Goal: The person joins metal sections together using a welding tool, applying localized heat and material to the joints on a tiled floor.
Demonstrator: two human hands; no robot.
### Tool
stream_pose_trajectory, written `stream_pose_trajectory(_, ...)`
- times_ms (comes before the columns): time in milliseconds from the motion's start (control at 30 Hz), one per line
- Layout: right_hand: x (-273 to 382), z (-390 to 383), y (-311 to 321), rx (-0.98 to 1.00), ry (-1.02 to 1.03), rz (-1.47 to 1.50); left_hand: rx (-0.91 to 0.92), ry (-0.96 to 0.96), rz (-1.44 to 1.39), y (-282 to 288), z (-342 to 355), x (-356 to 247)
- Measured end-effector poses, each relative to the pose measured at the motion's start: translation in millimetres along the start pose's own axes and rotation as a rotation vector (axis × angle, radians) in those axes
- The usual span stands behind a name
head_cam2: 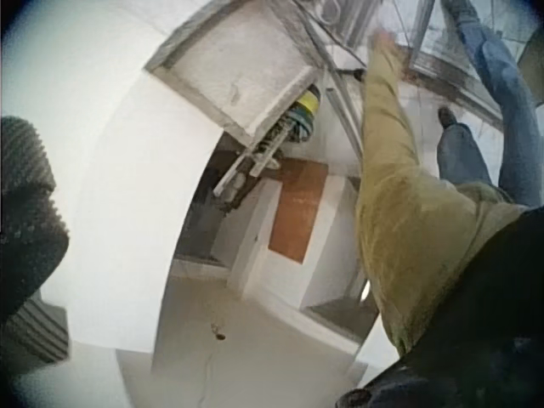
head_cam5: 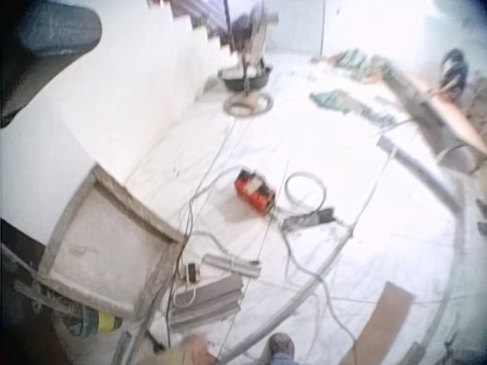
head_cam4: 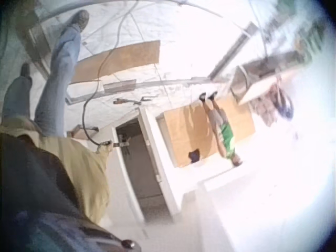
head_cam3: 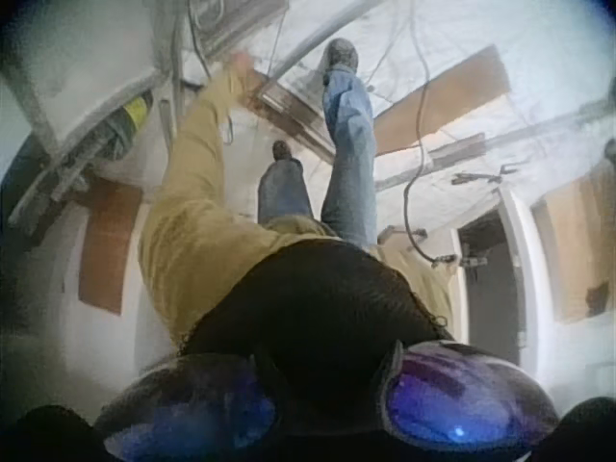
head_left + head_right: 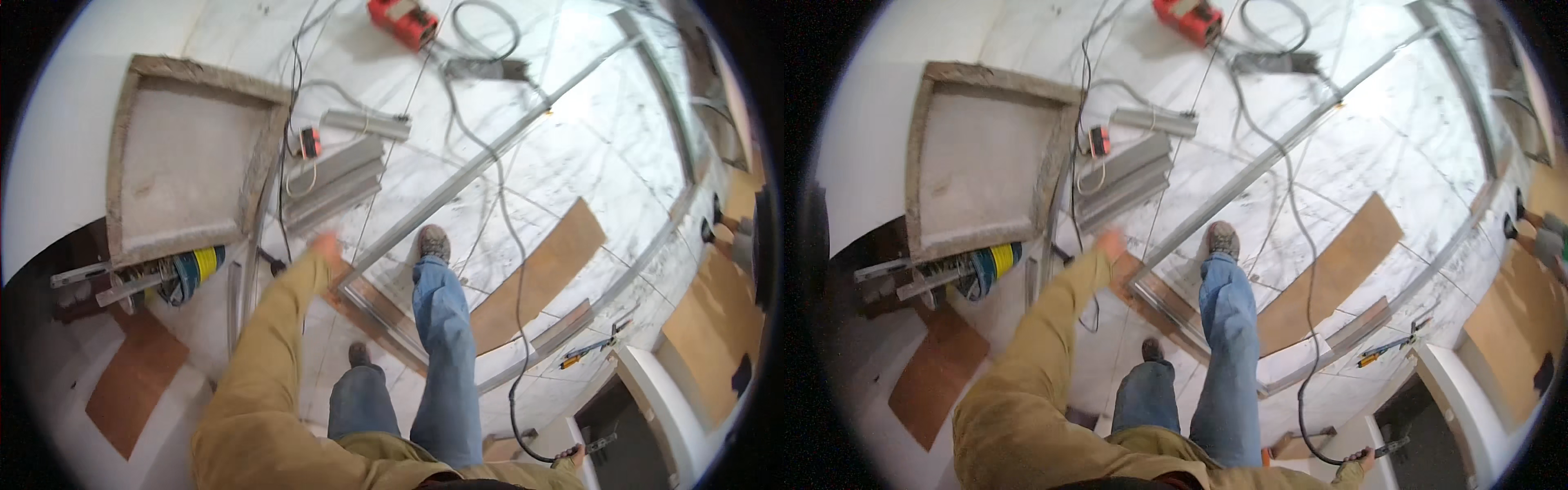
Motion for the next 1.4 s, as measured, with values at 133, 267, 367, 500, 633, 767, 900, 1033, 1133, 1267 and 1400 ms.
stream_pose_trajectory(133,-118.8,-31.5,83.8,0.276,-0.050,0.284,0.279,0.002,-0.259,-51.1,-245.9,-15.7)
stream_pose_trajectory(267,-265.8,-54.5,181.9,0.355,-0.160,0.493,0.294,-0.006,-0.145,-56.7,-404.9,-10.2)
stream_pose_trajectory(367,-355.6,-53.2,219.3,0.409,-0.287,0.558,0.157,-0.038,-0.186,-33.4,-484.7,9.2)
stream_pose_trajectory(500,-415.4,-42.8,258.3,0.514,-0.338,0.656,0.151,0.193,-0.303,2.7,-574.6,52.9)
stream_pose_trajectory(633,-458.5,-43.3,313.1,0.431,-0.377,0.766,0.087,0.217,-0.267,30.5,-663.0,102.9)
stream_pose_trajectory(767,-478.5,-36.7,353.0,0.456,-0.393,0.897,0.119,0.377,-0.257,9.1,-735.6,119.5)
stream_pose_trajectory(900,-477.2,-12.9,384.8,0.389,-0.269,0.878,0.165,0.312,-0.295,-49.9,-774.1,93.1)
stream_pose_trajectory(1033,-471.0,28.5,411.7,0.424,-0.187,0.853,0.293,0.121,0.015,-109.3,-781.4,18.6)
stream_pose_trajectory(1133,-472.6,74.0,417.6,0.425,-0.252,0.726,0.399,-0.042,-0.049,-147.8,-793.1,-77.4)
stream_pose_trajectory(1267,-483.4,139.9,400.3,0.399,-0.200,0.747,0.700,-0.347,0.411,-214.8,-875.0,-186.6)
stream_pose_trajectory(1400,-511.5,189.1,351.3,0.418,-0.182,0.730,0.587,-0.462,0.670,-270.2,-944.1,-235.2)
Point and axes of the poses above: each hand's wrist, its own z-axis towards the middle knuckle, its own y-axis out of the back of the hand, x = y × z, the point moved 4 cm from there along z, towards the middle knuckle, and after that the axes turned 3 degrees about -y, right-handed, at the moved point
